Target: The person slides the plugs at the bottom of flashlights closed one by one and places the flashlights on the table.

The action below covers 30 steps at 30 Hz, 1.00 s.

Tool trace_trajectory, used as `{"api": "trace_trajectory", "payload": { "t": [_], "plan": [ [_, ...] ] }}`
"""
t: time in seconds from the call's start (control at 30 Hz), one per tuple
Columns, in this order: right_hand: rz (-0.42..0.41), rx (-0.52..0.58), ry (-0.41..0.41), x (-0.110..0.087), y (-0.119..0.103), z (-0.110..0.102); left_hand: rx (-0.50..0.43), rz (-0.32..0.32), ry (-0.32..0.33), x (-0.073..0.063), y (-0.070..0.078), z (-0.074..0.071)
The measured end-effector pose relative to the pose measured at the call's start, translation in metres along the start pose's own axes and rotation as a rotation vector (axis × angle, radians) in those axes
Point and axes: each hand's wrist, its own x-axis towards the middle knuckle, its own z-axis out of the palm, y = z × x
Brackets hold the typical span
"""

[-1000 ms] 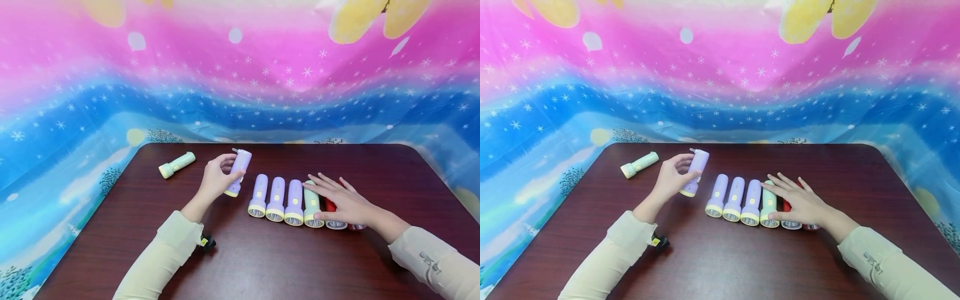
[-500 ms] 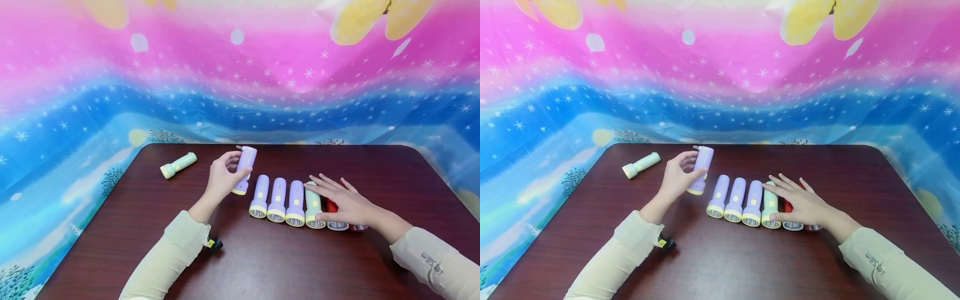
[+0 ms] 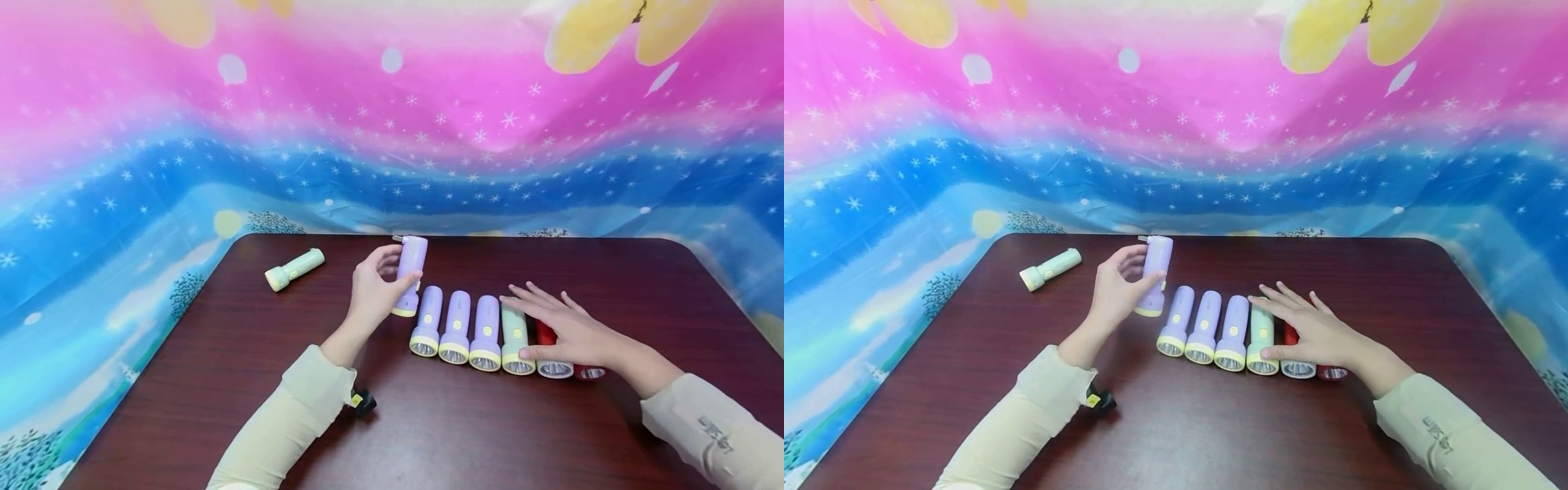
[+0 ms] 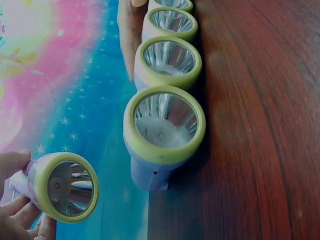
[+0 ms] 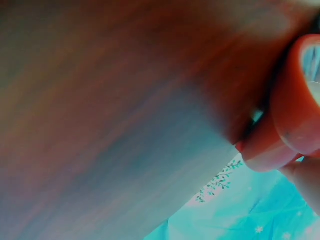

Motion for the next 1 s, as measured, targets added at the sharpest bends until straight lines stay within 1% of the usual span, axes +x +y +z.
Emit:
{"api": "trace_trajectory", "payload": {
  "t": [0.23, 0.37, 0.57, 0.77, 1.0],
  "plan": [
    [-0.041, 0.128, 0.013, 0.006, -0.007, -0.010, -0.050, 0.010, 0.020, -0.002, 0.002, 0.006],
    [-0.039, 0.179, 0.026, 0.011, -0.010, -0.018, -0.070, 0.016, 0.024, -0.003, 0.004, 0.009],
    [-0.025, 0.223, 0.067, 0.020, -0.017, -0.026, -0.086, 0.012, 0.026, -0.006, 0.003, 0.013],
    [0.002, 0.290, 0.106, 0.031, -0.029, -0.027, -0.101, 0.021, 0.024, -0.009, 0.002, 0.017],
    [-0.039, 0.369, 0.166, 0.050, -0.040, -0.027, -0.106, 0.022, 0.007, -0.012, 0.004, 0.023]
  ]
}}
